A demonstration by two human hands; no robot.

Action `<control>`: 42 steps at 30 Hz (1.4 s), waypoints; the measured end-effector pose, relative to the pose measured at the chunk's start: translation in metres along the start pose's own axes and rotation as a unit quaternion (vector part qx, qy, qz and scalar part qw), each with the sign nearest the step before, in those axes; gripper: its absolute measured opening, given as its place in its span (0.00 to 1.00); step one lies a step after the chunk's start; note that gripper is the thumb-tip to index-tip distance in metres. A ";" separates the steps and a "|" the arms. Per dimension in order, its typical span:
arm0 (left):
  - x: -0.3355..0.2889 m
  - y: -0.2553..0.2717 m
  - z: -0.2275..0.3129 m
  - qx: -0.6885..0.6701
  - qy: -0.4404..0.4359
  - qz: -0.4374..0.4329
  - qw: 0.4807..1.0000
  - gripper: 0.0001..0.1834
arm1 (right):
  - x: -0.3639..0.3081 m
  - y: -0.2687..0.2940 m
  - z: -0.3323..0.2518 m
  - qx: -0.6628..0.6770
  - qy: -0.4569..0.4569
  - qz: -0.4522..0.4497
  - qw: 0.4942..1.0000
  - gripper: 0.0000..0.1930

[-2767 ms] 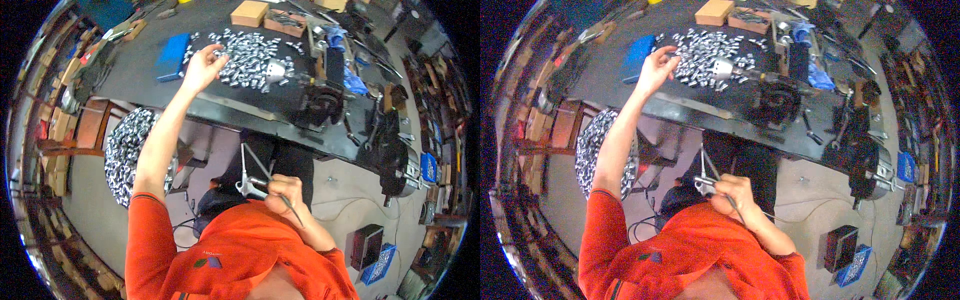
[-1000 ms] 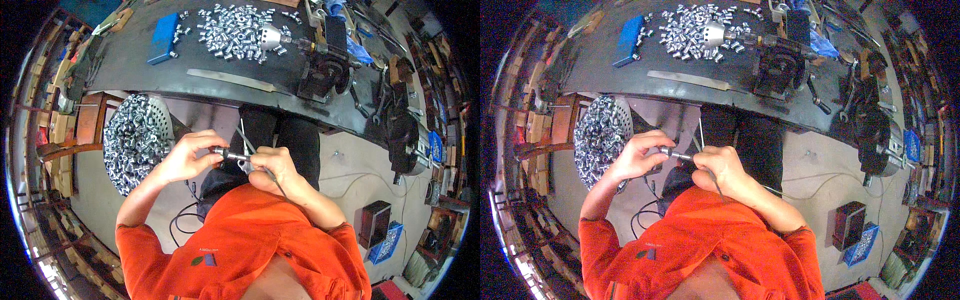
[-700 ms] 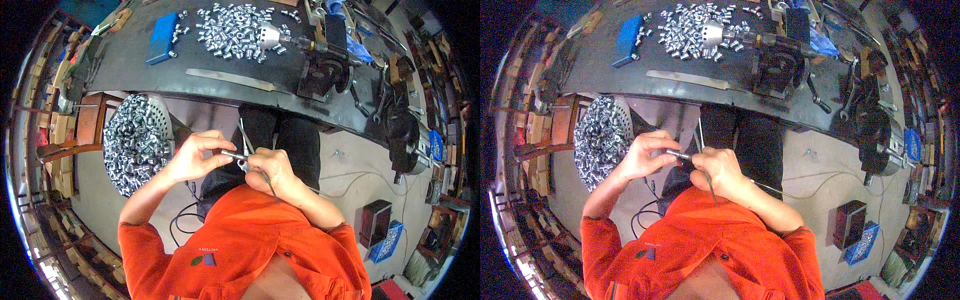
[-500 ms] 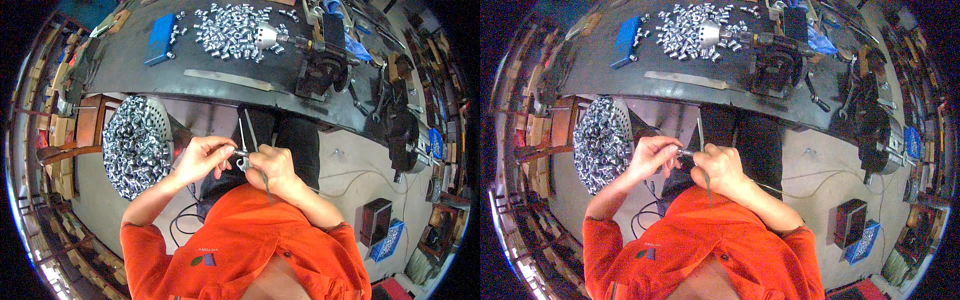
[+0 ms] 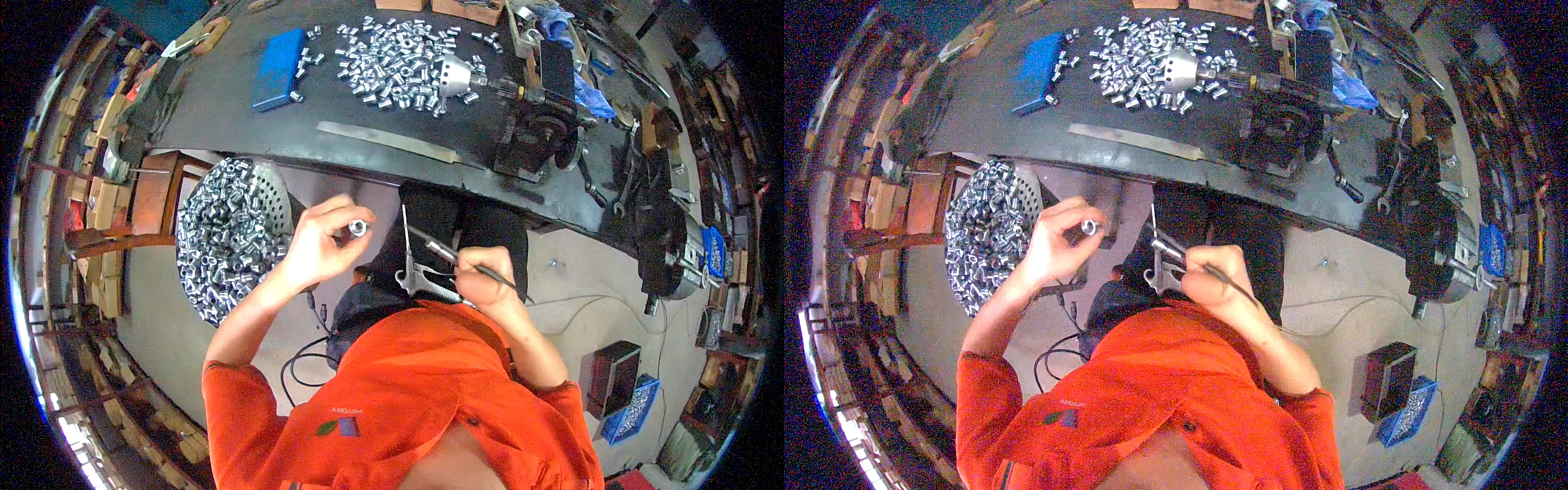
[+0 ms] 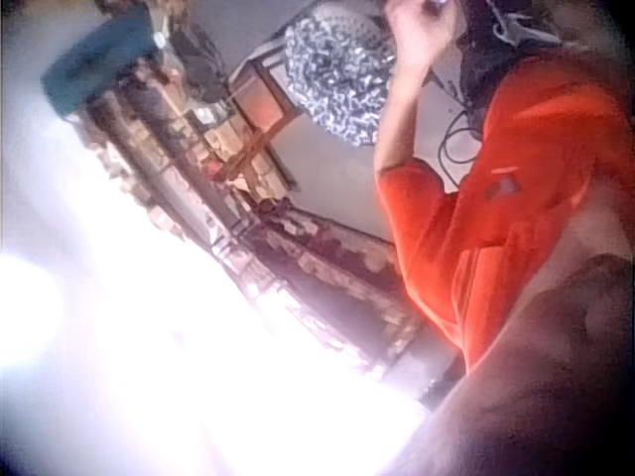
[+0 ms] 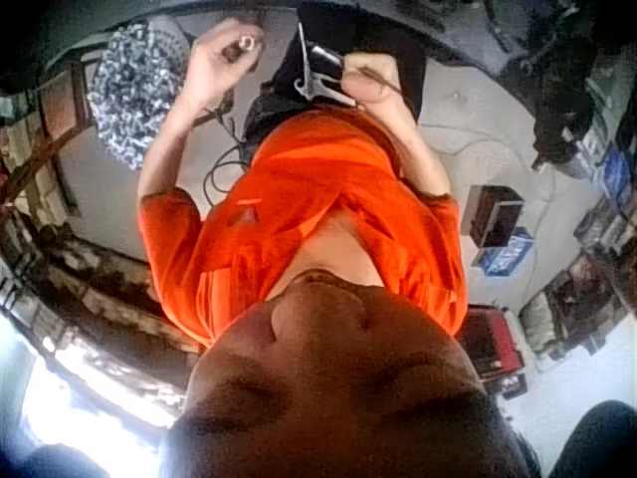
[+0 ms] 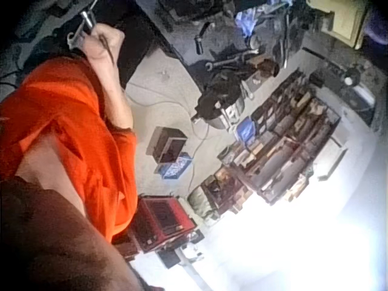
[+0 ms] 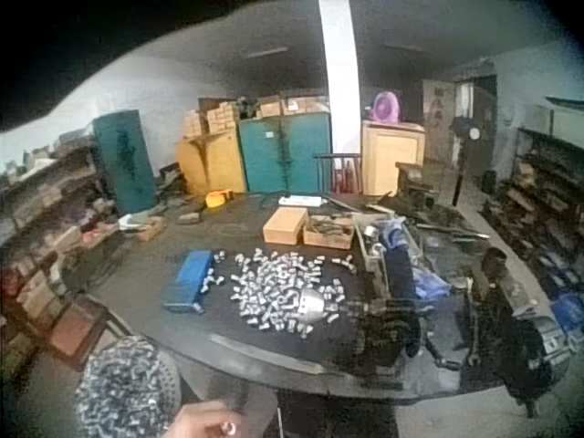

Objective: The person cleans individual metal parts by holding each one and spraying it with air from a nozzle before placing it into a large metal container.

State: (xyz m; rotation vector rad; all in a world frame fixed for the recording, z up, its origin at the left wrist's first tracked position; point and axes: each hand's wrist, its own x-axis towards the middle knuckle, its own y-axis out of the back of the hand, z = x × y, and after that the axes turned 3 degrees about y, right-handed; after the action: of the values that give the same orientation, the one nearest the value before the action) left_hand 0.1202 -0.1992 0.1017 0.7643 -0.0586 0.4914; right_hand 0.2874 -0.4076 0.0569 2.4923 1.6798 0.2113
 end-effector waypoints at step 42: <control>0.182 0.030 -0.092 0.068 0.051 0.144 0.986 0.24 | -0.002 -0.001 -0.016 -0.123 0.207 0.086 0.967 0.12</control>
State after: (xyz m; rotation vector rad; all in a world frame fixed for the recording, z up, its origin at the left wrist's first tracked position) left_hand 0.2571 -0.0450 0.0955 0.8689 -0.0405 0.8148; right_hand 0.2828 -0.4084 0.0722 2.5199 1.4415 0.9556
